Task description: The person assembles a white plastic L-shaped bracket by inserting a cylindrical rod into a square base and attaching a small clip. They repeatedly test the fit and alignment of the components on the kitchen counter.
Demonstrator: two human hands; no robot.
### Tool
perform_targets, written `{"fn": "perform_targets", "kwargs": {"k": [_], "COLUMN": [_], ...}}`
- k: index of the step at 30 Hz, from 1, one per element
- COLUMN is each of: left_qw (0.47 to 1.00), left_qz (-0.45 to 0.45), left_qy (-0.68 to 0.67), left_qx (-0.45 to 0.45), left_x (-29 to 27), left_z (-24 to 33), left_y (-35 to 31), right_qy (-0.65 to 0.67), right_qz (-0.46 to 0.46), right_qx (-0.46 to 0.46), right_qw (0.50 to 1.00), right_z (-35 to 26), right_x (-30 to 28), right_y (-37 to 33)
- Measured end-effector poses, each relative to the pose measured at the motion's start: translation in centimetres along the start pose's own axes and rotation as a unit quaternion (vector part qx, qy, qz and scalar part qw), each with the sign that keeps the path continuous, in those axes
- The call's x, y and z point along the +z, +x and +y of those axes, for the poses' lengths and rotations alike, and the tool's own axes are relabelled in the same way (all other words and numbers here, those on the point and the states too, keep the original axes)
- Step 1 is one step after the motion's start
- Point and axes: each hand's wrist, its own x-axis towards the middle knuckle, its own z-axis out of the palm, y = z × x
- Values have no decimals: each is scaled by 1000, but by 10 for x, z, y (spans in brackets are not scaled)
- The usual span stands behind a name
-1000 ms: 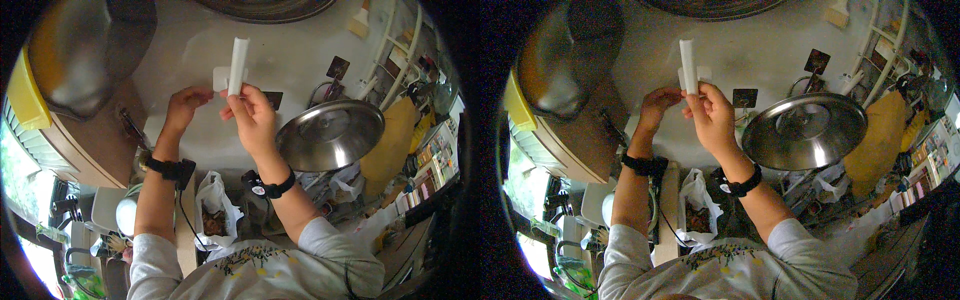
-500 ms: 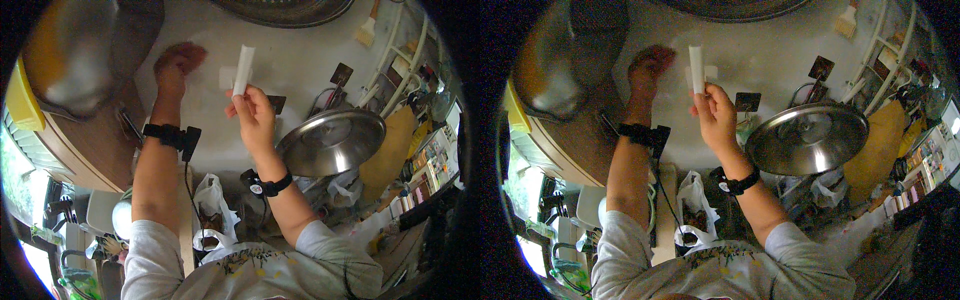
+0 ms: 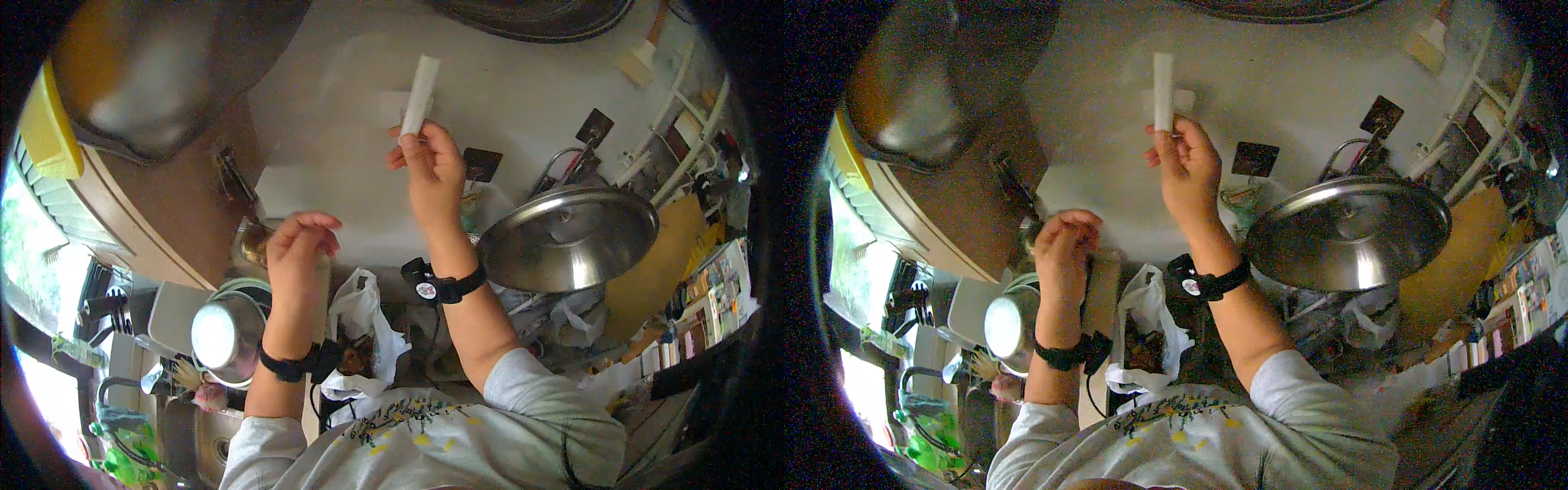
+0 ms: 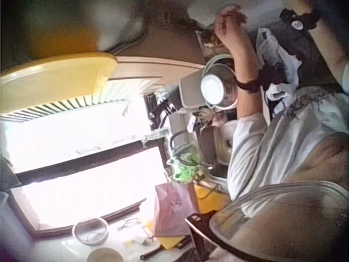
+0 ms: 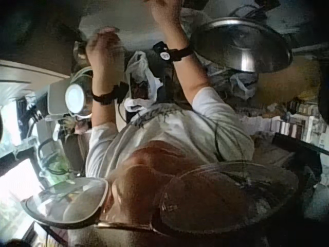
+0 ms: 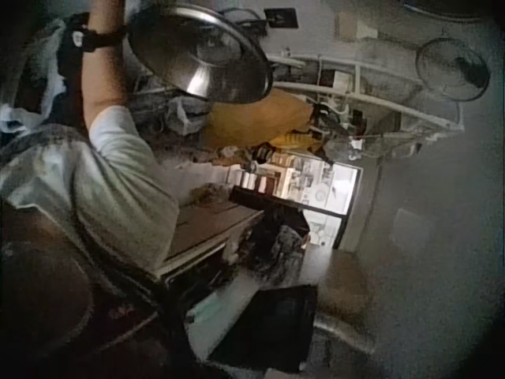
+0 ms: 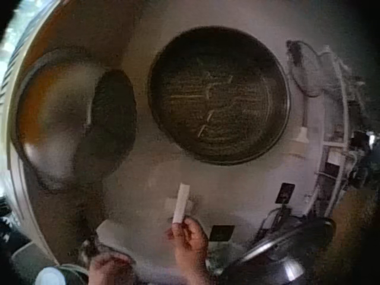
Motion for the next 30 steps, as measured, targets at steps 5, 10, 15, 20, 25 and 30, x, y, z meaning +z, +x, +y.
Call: {"fn": "perform_targets", "kwargs": {"k": [5,10,15,20,25,30], "left_qw": [989,972,961,954,952,938], "left_qz": [-38,-139,-159,-153,-147,-168], "left_qy": [104,129,166,206,205,245], "left_qx": [-96,-142,-156,-157,-175,-177], "left_x": [-9,-29,-37,-40,-42,-45], "left_z": [14,16,7,5,2,-3], "left_y": [-38,-64,-79,-85,-89,-89], "right_qy": [4,12,-3,-11,-77,-97], "right_qz": [-3,-1,7,71,194,258], "right_qx": [16,17,-1,-24,-77,-109], "right_qw": [1000,1000,1000,997,975,955], "right_z": [2,3,0,-10,-17,-12], "right_x": [-2,-4,-9,-18,-31,-37], "right_y": [-6,-14,-7,-2,-2,0]}}
